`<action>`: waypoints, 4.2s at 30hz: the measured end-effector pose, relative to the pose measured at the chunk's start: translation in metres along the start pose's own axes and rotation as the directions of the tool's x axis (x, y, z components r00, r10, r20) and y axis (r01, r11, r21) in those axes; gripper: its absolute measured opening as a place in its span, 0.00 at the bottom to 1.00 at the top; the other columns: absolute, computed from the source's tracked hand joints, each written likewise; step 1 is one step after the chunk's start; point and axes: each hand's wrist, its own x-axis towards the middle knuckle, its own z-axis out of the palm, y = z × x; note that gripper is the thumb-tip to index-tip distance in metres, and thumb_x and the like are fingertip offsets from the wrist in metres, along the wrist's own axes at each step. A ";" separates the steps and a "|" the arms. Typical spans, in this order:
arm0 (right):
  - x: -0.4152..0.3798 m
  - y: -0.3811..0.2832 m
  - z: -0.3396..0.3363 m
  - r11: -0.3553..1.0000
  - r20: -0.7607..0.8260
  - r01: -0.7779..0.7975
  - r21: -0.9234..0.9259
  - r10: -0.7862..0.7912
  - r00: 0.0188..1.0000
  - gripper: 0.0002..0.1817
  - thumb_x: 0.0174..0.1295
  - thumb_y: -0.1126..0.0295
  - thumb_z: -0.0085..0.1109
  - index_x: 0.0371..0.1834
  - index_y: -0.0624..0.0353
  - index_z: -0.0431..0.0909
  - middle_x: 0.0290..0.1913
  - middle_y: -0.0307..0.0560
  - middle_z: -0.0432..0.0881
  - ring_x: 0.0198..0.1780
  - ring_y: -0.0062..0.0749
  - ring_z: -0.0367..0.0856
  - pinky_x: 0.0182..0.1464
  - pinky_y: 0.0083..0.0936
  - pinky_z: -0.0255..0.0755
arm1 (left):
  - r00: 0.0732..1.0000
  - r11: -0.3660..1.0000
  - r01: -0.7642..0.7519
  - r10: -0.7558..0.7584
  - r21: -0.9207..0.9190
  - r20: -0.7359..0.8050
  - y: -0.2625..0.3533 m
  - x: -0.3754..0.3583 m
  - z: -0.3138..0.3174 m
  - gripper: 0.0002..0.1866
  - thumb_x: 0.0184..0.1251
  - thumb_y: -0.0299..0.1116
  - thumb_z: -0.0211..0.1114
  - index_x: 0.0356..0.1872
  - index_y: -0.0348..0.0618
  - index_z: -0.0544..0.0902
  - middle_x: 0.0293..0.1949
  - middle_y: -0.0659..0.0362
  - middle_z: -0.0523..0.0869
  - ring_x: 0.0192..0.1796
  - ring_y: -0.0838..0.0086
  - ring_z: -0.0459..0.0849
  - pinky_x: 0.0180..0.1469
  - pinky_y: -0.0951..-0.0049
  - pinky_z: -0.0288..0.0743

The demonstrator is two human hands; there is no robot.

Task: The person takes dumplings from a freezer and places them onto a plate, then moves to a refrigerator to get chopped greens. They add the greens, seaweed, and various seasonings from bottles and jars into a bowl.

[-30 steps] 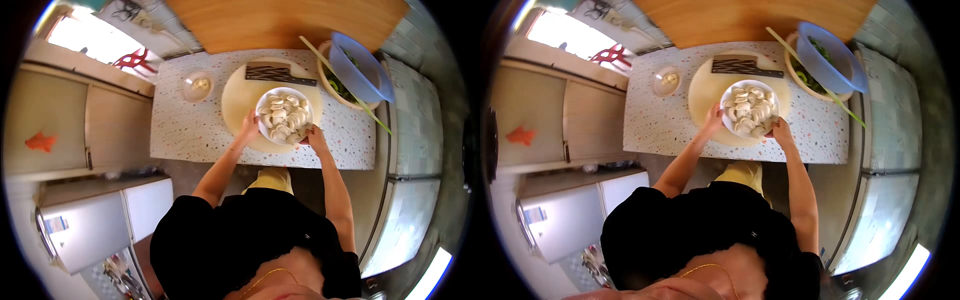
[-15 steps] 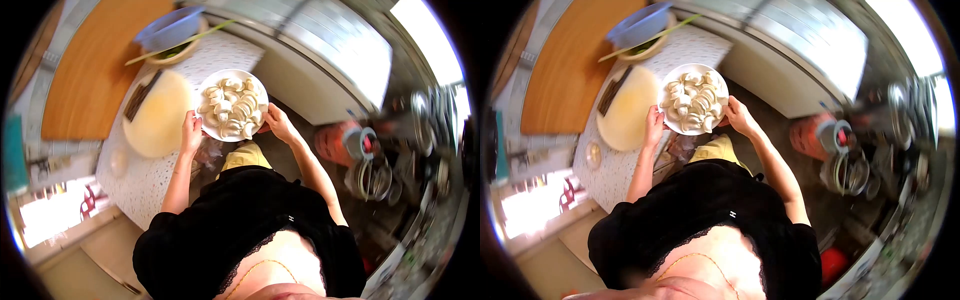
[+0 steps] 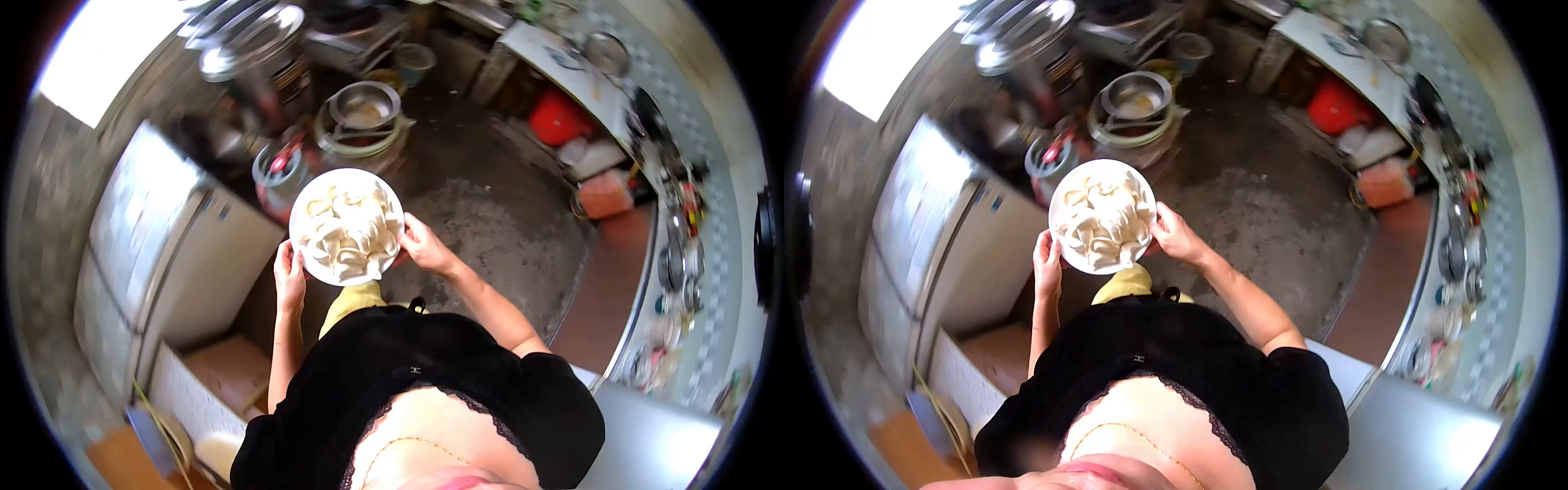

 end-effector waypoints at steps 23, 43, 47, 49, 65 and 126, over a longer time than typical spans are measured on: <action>0.006 0.257 0.238 0.917 -0.837 0.345 0.201 -0.022 0.547 0.18 0.70 0.74 0.43 0.62 0.62 0.64 0.51 0.52 0.79 0.45 0.37 0.84 0.41 0.35 0.85 | 0.621 0.993 0.042 -0.112 0.110 0.776 -0.130 0.115 -0.157 0.18 0.77 0.40 0.51 0.56 0.36 0.73 0.41 0.57 0.83 0.35 0.76 0.83 0.34 0.77 0.77; 0.237 0.179 -0.217 0.846 -0.852 0.462 0.264 -0.020 0.523 0.24 0.65 0.75 0.50 0.64 0.60 0.59 0.53 0.57 0.78 0.45 0.46 0.85 0.43 0.41 0.85 | 0.924 0.962 0.265 -0.235 -0.062 0.300 -0.105 0.271 0.051 0.10 0.75 0.38 0.55 0.40 0.42 0.79 0.29 0.62 0.81 0.25 0.80 0.77 0.27 0.77 0.74; 0.295 0.178 -0.263 0.834 -0.848 0.495 0.242 -0.066 0.526 0.27 0.62 0.73 0.57 0.64 0.62 0.62 0.51 0.59 0.80 0.43 0.43 0.86 0.41 0.37 0.86 | 0.922 0.961 0.276 -0.262 -0.008 0.285 -0.111 0.314 0.080 0.10 0.74 0.38 0.57 0.40 0.43 0.80 0.29 0.63 0.81 0.25 0.81 0.76 0.27 0.77 0.73; 0.322 0.175 -0.281 0.837 -0.861 0.487 0.250 -0.039 0.508 0.27 0.61 0.73 0.57 0.64 0.63 0.62 0.51 0.58 0.80 0.42 0.42 0.87 0.40 0.36 0.87 | 0.908 0.953 0.303 -0.290 0.003 0.303 -0.111 0.344 0.100 0.10 0.74 0.39 0.57 0.40 0.43 0.80 0.30 0.62 0.81 0.26 0.81 0.76 0.27 0.77 0.73; 0.384 0.171 -0.374 0.914 -0.744 -0.108 0.391 0.383 0.547 0.12 0.66 0.73 0.54 0.49 0.68 0.70 0.36 0.54 0.82 0.32 0.38 0.85 0.38 0.32 0.85 | 0.657 0.812 -0.443 0.006 0.380 0.754 -0.106 0.516 0.317 0.10 0.65 0.30 0.64 0.44 0.38 0.78 0.36 0.52 0.83 0.35 0.70 0.81 0.38 0.69 0.76; -0.747 0.259 0.142 -0.368 -0.795 -0.707 0.604 -0.207 -0.571 0.11 0.62 0.66 0.56 0.45 0.58 0.75 0.52 0.47 0.74 0.63 0.41 0.66 0.72 0.40 0.53 | -0.421 0.790 -0.596 -0.462 0.145 0.781 -0.350 -0.517 0.693 0.21 0.69 0.41 0.56 0.50 0.32 0.69 0.20 0.51 0.82 0.14 0.68 0.80 0.17 0.69 0.77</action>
